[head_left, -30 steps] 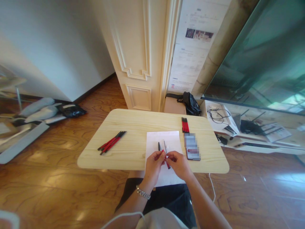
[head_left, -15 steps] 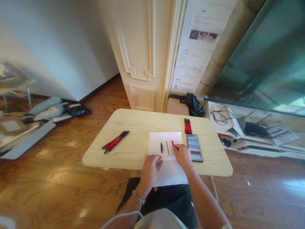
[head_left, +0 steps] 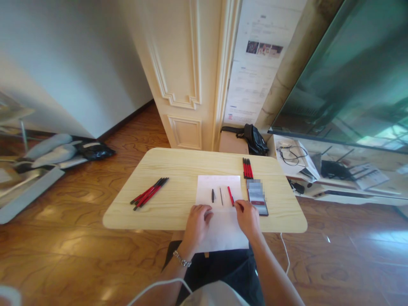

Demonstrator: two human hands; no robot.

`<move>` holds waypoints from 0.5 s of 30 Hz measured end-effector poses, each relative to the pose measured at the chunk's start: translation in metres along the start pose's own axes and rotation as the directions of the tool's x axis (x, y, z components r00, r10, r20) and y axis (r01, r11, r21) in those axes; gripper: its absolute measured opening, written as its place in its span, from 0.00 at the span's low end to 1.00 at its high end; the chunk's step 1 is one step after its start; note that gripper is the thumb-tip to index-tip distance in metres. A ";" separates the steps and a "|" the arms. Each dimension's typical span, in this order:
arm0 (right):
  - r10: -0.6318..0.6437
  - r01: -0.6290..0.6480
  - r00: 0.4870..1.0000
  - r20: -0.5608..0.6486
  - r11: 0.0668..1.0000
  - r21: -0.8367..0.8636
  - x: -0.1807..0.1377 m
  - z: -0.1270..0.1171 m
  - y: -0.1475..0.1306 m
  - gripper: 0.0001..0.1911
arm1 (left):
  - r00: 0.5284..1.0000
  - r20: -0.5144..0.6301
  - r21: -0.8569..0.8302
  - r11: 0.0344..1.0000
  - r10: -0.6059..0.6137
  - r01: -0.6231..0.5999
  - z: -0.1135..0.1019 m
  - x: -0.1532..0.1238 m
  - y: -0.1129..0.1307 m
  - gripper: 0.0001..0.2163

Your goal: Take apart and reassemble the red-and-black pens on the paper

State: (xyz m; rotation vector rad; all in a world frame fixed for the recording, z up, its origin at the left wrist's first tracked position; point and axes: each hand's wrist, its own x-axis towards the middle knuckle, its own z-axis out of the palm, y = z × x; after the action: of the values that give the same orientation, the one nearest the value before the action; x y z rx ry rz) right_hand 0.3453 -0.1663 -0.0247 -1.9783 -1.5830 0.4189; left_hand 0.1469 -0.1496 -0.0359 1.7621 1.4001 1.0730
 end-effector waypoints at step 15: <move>0.055 -0.035 0.994 0.093 0.977 -0.211 0.058 0.021 -0.010 0.12 | 0.966 -0.011 -0.258 0.934 -0.258 0.247 -0.008 -0.021 0.009 0.13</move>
State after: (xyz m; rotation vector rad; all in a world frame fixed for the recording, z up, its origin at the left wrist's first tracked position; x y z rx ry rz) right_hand 0.3401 -0.1043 -0.0293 -2.1845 -1.7064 0.3860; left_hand 0.1418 -0.1721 -0.0289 1.3419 1.4012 1.1013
